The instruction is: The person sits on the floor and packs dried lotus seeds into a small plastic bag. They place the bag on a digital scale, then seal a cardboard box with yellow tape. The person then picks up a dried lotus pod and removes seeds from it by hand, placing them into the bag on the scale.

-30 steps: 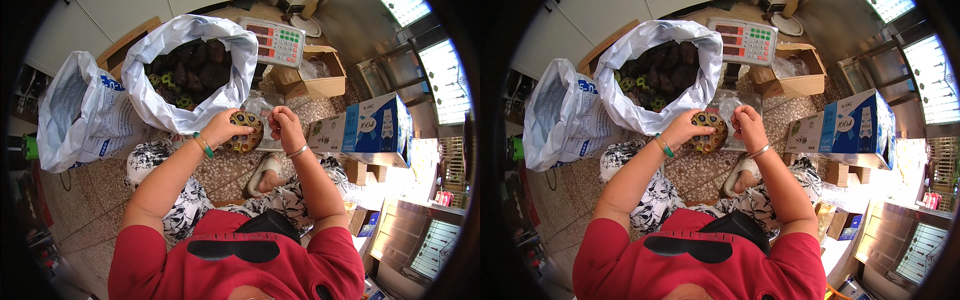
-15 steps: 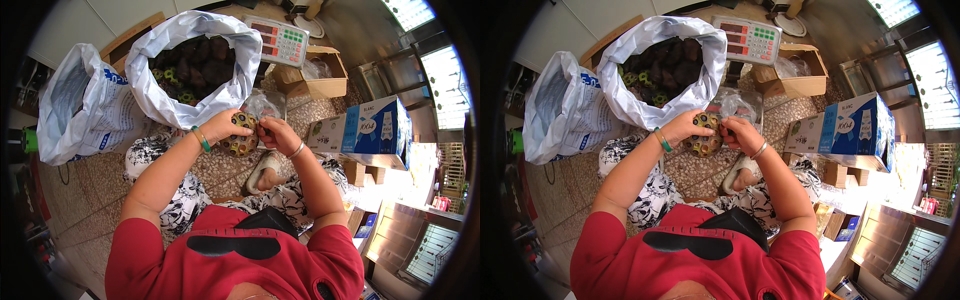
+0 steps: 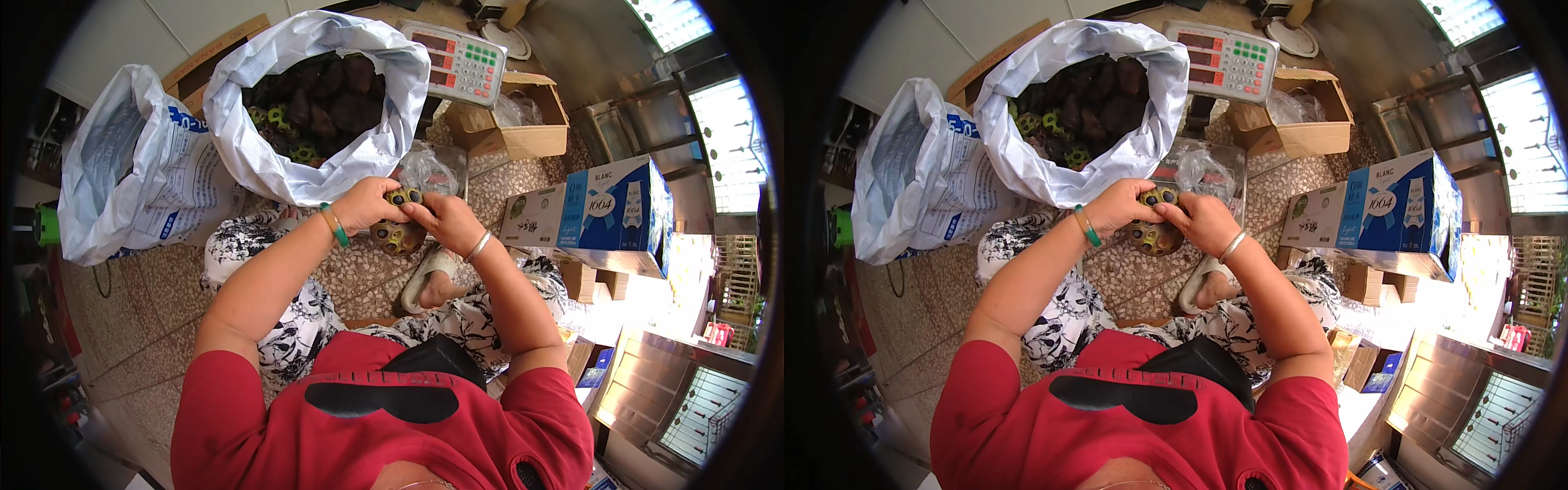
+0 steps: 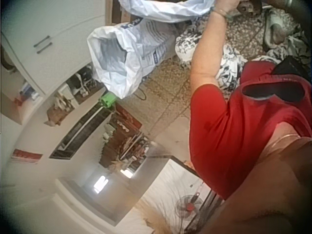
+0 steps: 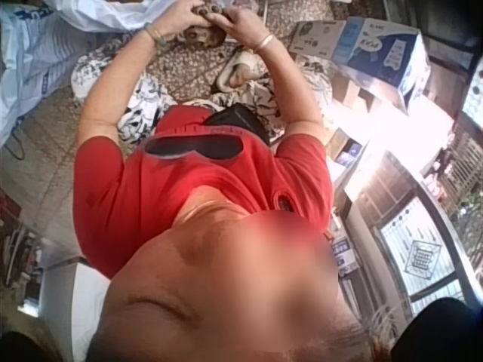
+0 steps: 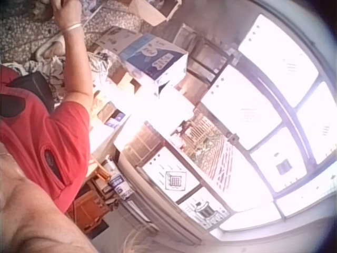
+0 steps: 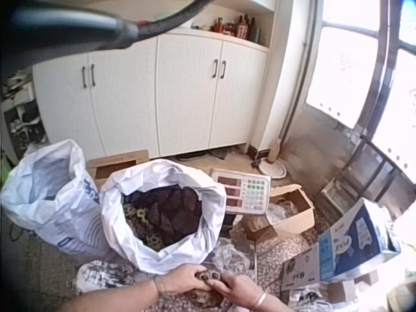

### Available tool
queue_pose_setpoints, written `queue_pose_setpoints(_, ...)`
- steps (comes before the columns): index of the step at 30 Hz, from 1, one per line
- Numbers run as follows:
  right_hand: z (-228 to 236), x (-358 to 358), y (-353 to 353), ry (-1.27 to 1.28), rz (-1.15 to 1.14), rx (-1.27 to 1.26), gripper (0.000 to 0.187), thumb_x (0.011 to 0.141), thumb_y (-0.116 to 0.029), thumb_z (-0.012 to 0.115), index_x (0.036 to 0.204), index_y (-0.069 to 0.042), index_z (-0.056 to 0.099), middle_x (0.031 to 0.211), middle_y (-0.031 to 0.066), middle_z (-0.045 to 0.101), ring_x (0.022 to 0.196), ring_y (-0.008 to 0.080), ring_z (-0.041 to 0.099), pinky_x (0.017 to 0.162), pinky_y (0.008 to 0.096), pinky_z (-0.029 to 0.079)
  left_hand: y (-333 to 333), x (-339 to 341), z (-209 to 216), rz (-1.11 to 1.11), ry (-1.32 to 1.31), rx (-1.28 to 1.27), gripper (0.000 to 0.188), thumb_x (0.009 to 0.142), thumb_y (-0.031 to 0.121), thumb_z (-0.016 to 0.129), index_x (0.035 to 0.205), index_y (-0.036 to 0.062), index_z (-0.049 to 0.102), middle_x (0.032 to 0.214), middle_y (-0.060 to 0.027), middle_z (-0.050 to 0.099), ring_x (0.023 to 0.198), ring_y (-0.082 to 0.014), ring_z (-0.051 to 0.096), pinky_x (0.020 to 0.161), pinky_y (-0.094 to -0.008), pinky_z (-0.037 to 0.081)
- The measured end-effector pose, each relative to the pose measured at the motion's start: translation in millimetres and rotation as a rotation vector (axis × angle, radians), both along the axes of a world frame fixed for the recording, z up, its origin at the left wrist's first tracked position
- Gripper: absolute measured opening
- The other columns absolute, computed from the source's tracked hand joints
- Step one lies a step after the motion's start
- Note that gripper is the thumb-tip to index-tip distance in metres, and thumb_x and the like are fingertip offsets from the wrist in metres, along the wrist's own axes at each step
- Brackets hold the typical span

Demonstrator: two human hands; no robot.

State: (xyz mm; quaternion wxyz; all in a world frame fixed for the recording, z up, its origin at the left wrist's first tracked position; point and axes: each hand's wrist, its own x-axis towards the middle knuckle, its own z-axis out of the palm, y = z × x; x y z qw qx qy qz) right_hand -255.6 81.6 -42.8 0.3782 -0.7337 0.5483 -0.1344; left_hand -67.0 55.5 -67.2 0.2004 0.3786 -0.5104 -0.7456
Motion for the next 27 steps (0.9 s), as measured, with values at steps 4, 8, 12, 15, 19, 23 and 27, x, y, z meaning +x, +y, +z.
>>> queue_pose_setpoints(4, -10, -19, -3, -0.569, -0.246, 0.589, 0.032, 0.087, -0.03, 0.052, 0.071, -0.003, 0.053, 0.055, 0.0011, 0.048, 0.045, 0.0122, 0.039, 0.041, 0.023, 0.031, 0, 0, -1, 0.078, 0.1, 0.125, 0.025, 0.072, 0.004, 0.066, 0.095, -0.0018, 0.059, 0.085, -0.0029, 0.061, 0.077, -0.0087, 0.057, 0.073, -0.0227, 0.045)
queue_pose_setpoints(8, 0, -26, -10, -0.86, -0.396, 0.827, 0.034, 0.089, -0.034, 0.046, 0.073, -0.005, 0.052, 0.06, -0.0005, 0.041, 0.045, 0.0051, 0.032, 0.04, 0.0185, 0.022, 5, -7, 2, 0.186, -0.157, -0.153, 0.034, 0.067, 0.006, 0.072, 0.097, -0.0011, 0.057, 0.088, -0.0036, 0.06, 0.082, -0.011, 0.056, 0.078, -0.0249, 0.044)
queue_pose_setpoints(12, -6, -8, -4, -0.439, -0.291, 0.617, 0.048, 0.087, -0.049, 0.047, 0.071, -0.005, 0.054, 0.058, -0.0038, 0.039, 0.045, 0.0047, 0.03, 0.039, 0.0195, 0.022, 6, -11, -13, 0.106, -0.157, -0.286, 0.036, 0.059, 0.009, 0.077, 0.089, -0.0002, 0.058, 0.087, -0.005, 0.06, 0.08, -0.0132, 0.056, 0.073, -0.0252, 0.045)
queue_pose_setpoints(15, -14, -6, -3, -0.388, -0.228, 0.532, 0.041, 0.088, -0.04, 0.051, 0.073, -0.003, 0.056, 0.058, -0.0037, 0.041, 0.045, 0.0036, 0.03, 0.039, 0.019, 0.022, 5, -8, -11, 0.043, -0.042, -0.137, 0.035, 0.062, 0.008, 0.076, 0.092, 0.0, 0.06, 0.088, -0.0043, 0.061, 0.082, -0.0121, 0.056, 0.073, -0.0252, 0.045)
queue_pose_setpoints(19, -8, -24, -7, -0.792, -0.26, 0.839, 0.037, 0.086, -0.039, 0.055, 0.082, -0.002, 0.056, 0.067, -0.001, 0.049, 0.047, 0.0035, 0.033, 0.039, 0.0187, 0.022, 2, -1, 7, 0.054, -0.009, 0.107, 0.041, 0.067, 0.002, 0.071, 0.105, -0.0009, 0.057, 0.097, -0.0041, 0.06, 0.089, -0.0112, 0.055, 0.082, -0.0253, 0.043)
queue_pose_setpoints(23, -1, -35, -15, -1.224, -0.24, 0.869, 0.022, 0.089, -0.026, 0.05, 0.088, -0.005, 0.056, 0.072, 0.0022, 0.053, 0.054, 0.0057, 0.039, 0.039, 0.0172, 0.023, -2, 5, 11, 0.068, 0.101, 0.114, 0.044, 0.071, 0.002, 0.066, 0.112, -0.0032, 0.051, 0.104, -0.0059, 0.059, 0.093, -0.0117, 0.055, 0.085, -0.0258, 0.042)
queue_pose_setpoints(27, 8, -29, -6, -1.112, -0.368, 0.588, 0.02, 0.087, -0.024, 0.054, 0.085, -0.005, 0.061, 0.068, -0.0014, 0.052, 0.055, 0.0034, 0.04, 0.041, 0.0165, 0.024, -8, 6, 9, 0.047, 0.126, 0.155, 0.046, 0.071, 0.001, 0.066, 0.114, -0.0026, 0.05, 0.104, -0.006, 0.058, 0.093, -0.0117, 0.055, 0.085, -0.0258, 0.042)
